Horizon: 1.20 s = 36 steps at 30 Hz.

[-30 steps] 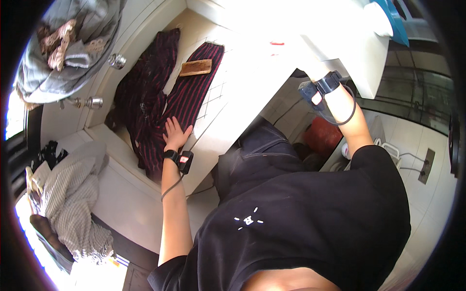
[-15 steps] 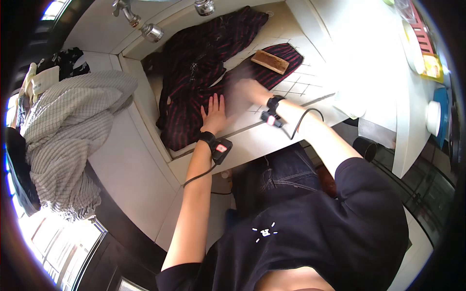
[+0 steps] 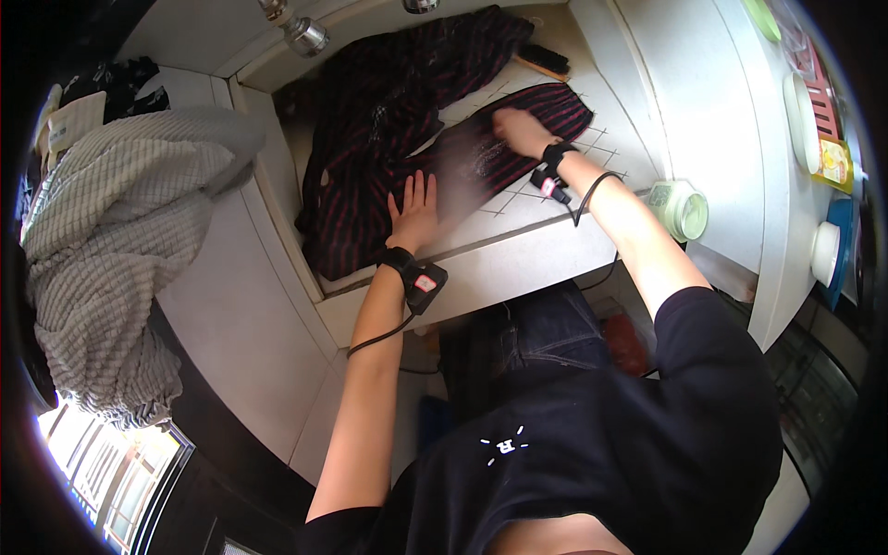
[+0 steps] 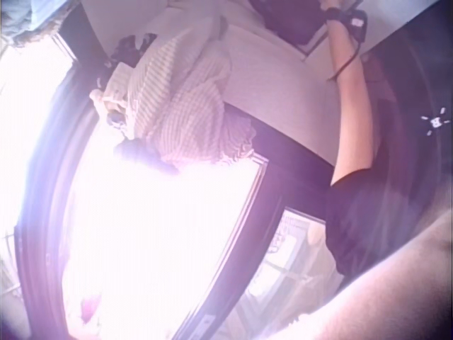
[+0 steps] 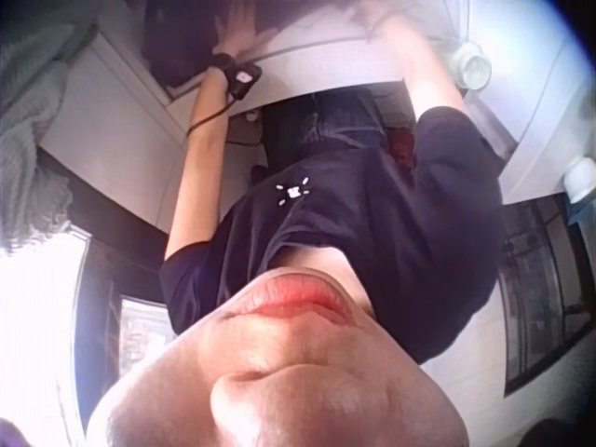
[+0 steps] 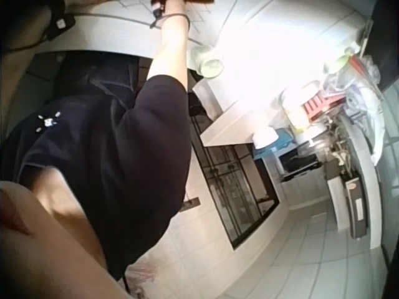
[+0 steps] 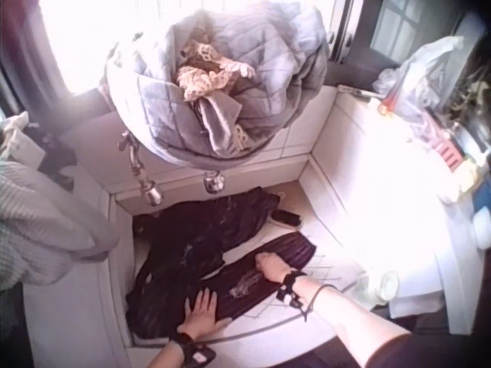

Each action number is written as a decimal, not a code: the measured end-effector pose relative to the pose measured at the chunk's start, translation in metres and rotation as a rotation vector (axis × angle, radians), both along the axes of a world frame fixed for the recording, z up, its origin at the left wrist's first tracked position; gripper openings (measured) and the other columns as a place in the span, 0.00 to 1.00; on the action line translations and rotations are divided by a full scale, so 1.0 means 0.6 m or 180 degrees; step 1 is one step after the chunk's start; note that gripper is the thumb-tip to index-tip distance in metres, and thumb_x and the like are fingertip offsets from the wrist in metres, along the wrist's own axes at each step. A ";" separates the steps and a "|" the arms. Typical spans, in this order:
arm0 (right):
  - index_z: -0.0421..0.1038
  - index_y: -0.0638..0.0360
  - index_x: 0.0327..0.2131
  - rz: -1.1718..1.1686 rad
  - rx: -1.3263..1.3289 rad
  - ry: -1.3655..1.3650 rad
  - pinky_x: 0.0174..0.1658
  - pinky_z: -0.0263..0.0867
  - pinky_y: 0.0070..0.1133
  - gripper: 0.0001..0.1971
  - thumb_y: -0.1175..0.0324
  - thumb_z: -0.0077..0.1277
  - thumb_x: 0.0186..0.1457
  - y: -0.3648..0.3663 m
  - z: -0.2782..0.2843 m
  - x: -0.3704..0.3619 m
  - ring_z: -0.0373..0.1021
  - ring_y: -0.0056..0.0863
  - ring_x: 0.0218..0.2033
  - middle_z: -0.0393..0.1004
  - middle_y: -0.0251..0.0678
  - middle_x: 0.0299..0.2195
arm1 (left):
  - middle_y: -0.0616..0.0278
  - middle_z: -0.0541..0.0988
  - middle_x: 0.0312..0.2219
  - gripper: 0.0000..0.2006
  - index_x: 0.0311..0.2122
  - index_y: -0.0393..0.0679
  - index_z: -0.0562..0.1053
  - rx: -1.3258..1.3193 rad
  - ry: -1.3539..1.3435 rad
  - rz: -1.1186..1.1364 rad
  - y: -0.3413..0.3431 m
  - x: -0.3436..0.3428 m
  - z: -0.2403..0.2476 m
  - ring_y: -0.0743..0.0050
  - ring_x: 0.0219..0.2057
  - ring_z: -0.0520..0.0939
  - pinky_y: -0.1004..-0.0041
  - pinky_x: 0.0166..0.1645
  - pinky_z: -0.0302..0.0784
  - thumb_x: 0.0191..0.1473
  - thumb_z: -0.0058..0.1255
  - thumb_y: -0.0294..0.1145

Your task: The person washes a striped garment in a sink by hand and using a brush, scrubbing the fabric with soapy water.

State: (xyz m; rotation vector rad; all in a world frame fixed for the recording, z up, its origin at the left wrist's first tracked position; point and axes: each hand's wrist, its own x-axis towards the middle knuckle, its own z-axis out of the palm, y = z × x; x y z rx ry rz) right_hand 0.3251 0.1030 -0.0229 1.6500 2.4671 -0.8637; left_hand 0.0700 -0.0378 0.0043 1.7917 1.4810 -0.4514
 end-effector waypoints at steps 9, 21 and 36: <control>0.61 0.68 0.57 0.1215 0.1066 0.0281 0.62 0.55 0.37 0.36 0.47 0.52 0.53 -0.105 0.003 -0.074 0.60 0.49 0.59 0.65 0.53 0.56 | 0.49 0.34 0.70 0.55 0.70 0.43 0.37 -0.0064 -0.0018 0.0044 0.002 0.002 0.005 0.53 0.71 0.33 0.38 0.67 0.30 0.50 0.42 0.73; 0.64 0.63 0.56 0.0264 0.0943 -0.0057 0.64 0.51 0.39 0.34 0.46 0.52 0.53 -0.049 -0.060 -0.068 0.55 0.51 0.62 0.60 0.54 0.59 | 0.48 0.34 0.69 0.55 0.70 0.42 0.37 0.0049 -0.0092 0.0079 -0.008 0.001 0.001 0.52 0.71 0.33 0.37 0.66 0.29 0.50 0.41 0.72; 0.56 0.66 0.61 -0.0624 0.0917 -0.0939 0.65 0.47 0.43 0.36 0.47 0.44 0.58 -0.033 -0.047 -0.005 0.49 0.56 0.64 0.54 0.57 0.63 | 0.48 0.33 0.69 0.54 0.69 0.41 0.38 0.0047 -0.0089 0.0038 -0.011 0.002 0.004 0.51 0.70 0.32 0.36 0.65 0.29 0.51 0.40 0.72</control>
